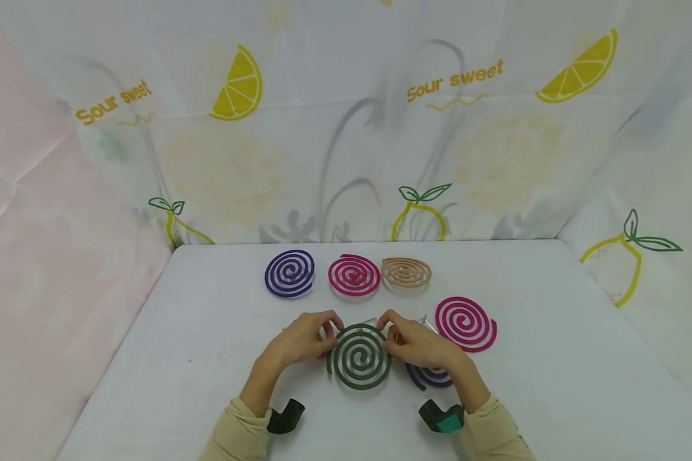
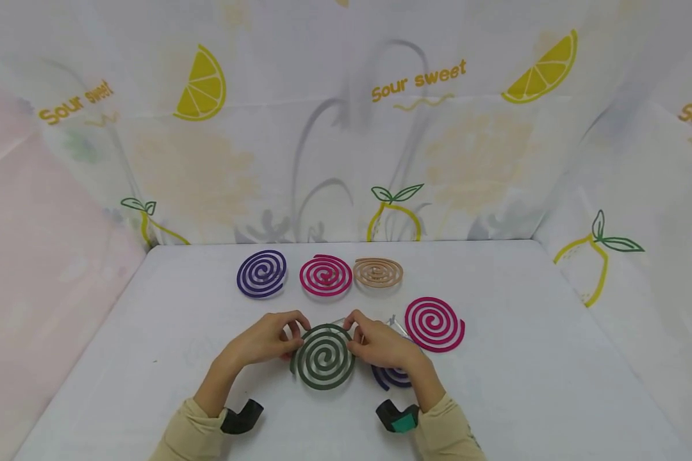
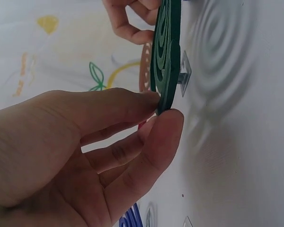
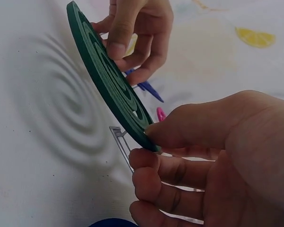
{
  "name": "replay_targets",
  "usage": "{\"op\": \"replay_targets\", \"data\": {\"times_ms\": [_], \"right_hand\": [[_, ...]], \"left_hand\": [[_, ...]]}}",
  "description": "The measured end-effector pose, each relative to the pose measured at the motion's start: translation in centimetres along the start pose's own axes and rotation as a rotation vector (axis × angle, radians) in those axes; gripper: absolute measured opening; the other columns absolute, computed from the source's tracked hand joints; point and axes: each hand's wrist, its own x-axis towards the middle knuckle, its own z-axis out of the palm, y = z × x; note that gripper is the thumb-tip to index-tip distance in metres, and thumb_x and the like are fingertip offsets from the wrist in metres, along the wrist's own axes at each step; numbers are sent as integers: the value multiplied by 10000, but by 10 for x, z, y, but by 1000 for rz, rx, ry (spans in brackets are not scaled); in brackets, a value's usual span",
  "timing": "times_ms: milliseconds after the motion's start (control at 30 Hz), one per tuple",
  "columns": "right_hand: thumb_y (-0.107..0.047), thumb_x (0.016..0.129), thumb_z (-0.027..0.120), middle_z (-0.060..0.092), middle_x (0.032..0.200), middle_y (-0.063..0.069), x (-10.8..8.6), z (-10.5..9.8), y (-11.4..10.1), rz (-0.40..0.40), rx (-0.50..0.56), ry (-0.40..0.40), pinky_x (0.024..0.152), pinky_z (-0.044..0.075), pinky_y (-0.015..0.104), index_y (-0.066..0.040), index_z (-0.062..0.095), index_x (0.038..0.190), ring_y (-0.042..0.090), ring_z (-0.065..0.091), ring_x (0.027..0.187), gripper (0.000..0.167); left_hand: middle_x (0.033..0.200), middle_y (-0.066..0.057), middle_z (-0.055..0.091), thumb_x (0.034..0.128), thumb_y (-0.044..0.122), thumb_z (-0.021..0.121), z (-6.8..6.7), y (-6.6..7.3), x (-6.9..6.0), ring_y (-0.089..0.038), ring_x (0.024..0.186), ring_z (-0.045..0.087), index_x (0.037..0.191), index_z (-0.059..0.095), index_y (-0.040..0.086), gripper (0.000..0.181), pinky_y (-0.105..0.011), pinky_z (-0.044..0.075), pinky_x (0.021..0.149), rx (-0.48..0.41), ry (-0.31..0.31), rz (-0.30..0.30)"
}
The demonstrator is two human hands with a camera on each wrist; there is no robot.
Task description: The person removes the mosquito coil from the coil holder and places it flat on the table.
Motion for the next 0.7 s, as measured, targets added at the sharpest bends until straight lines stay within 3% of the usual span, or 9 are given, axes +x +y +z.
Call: {"op": "replay_targets", "data": {"times_ms": [700], "right_hand": [[-120,919,547,543,721,-16,-10,-11,0,20,54,-99,558,417,200,-90,424,1160,49,461,592,272]], "left_hand": [[753,-10,588,854,29,638,12,8,2,-72,528,553,1047,588,45,199,-215,441,528,48,-31,26]]}}
